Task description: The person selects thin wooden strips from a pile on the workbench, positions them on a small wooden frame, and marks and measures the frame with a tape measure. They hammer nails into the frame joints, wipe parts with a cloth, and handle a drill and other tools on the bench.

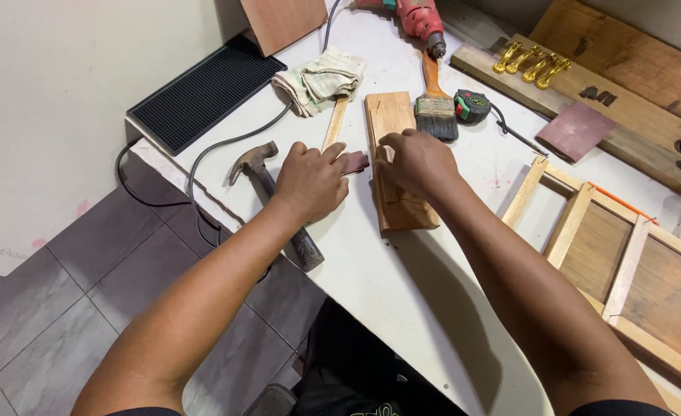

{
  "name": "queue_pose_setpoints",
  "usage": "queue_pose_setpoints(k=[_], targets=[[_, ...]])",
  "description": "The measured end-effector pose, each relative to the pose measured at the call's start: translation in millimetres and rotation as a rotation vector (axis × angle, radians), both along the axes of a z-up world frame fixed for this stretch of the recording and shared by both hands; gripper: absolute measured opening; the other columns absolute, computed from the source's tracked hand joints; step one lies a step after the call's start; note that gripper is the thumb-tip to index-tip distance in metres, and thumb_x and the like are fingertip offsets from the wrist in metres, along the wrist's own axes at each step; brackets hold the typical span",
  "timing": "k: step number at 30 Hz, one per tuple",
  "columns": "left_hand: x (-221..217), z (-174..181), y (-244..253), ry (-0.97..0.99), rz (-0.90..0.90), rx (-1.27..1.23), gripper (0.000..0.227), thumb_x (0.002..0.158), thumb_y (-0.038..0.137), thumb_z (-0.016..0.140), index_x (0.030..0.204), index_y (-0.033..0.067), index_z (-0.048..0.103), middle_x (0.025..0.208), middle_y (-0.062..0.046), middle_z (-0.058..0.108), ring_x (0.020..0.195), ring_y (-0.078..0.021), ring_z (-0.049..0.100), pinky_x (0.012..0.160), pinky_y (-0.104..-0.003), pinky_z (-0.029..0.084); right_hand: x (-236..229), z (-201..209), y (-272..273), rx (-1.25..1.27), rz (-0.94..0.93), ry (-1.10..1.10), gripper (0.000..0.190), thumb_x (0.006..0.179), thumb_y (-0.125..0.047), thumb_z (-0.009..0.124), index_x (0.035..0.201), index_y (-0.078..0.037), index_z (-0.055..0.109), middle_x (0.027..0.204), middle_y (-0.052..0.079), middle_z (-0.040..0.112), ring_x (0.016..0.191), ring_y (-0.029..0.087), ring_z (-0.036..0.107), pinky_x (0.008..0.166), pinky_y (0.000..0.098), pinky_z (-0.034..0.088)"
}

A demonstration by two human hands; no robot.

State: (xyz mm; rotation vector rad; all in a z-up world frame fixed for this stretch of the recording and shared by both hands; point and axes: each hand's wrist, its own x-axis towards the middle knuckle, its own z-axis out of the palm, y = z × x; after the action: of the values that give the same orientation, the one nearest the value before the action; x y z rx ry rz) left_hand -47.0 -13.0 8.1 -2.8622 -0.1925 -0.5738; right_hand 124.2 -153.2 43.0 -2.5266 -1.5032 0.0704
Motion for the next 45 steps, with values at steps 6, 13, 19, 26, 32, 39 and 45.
queue_pose_setpoints(k=[6,13,19,26,32,39,45], targets=[[37.5,-4.2,-2.8,-0.011,0.007,-0.132,0.028,0.097,0.034,0.067,0.110,0.0106,0.074,0.093,-0.003,0.072,0.073,-0.0215,0.066,0.078,-0.039,0.041,-1.2,-12.9,0.9,-0.008,-0.148,0.182,0.051,0.080,-0.033,0.082,0.123,-0.011,0.066,0.102,0.017,0.076,0.096,0.034,0.073,0.083,0.0456,0.057],[52.2,12.1,-10.3,0.027,0.156,-0.122,0.030,0.093,0.040,0.070,0.104,0.0118,0.074,0.090,-0.004,0.071,0.086,-0.0231,0.065,0.080,-0.041,0.041,8.1,-14.3,-4.9,0.078,-0.125,0.293,0.066,0.074,-0.038,0.087,0.124,-0.004,0.060,0.100,0.019,0.074,0.092,0.035,0.072,0.081,0.0438,0.057],[74.3,-2.3,-2.5,-0.070,0.002,-0.111,0.019,0.079,0.029,0.075,0.097,0.0245,0.080,0.095,0.002,0.075,0.095,-0.0206,0.063,0.098,-0.046,0.035,26.6,-1.7,-21.2,-0.084,-0.109,0.280,0.036,0.098,-0.046,0.073,0.108,-0.011,0.079,0.101,0.014,0.079,0.089,0.030,0.075,0.083,0.0406,0.059],[81.5,-8.8,-5.1,-0.067,0.017,-0.184,0.011,0.095,0.026,0.070,0.098,0.0215,0.079,0.088,0.003,0.075,0.089,-0.0191,0.066,0.098,-0.042,0.038,44.6,-20.6,-41.2,0.165,-0.015,-0.081,0.018,0.093,-0.026,0.072,0.107,-0.019,0.080,0.101,0.004,0.072,0.099,0.026,0.069,0.080,0.0417,0.057],[76.2,-2.8,-6.2,-0.060,-0.010,-0.237,0.012,0.096,0.027,0.069,0.092,0.0201,0.078,0.082,0.002,0.074,0.078,-0.0205,0.068,0.086,-0.042,0.041,42.4,-12.5,-41.3,0.126,0.047,-0.129,0.019,0.088,-0.031,0.076,0.102,-0.018,0.079,0.100,0.004,0.071,0.097,0.026,0.068,0.077,0.0412,0.057],[70.2,-3.9,-2.0,-0.154,-0.067,-0.219,0.011,0.091,0.030,0.075,0.097,0.0220,0.079,0.088,0.004,0.074,0.079,-0.0195,0.068,0.080,-0.038,0.043,45.0,-11.2,-39.3,0.233,0.114,-0.253,0.017,0.085,-0.023,0.077,0.100,-0.016,0.078,0.098,0.005,0.072,0.095,0.027,0.068,0.079,0.0405,0.057],[52.5,3.2,-5.4,-0.091,-0.111,-0.262,0.024,0.088,0.043,0.076,0.093,0.0195,0.079,0.088,0.003,0.074,0.081,-0.0176,0.067,0.084,-0.038,0.043,43.8,-12.0,-39.8,0.096,0.147,-0.149,0.015,0.085,-0.023,0.078,0.099,-0.017,0.080,0.098,0.004,0.073,0.095,0.024,0.068,0.078,0.0414,0.056]])
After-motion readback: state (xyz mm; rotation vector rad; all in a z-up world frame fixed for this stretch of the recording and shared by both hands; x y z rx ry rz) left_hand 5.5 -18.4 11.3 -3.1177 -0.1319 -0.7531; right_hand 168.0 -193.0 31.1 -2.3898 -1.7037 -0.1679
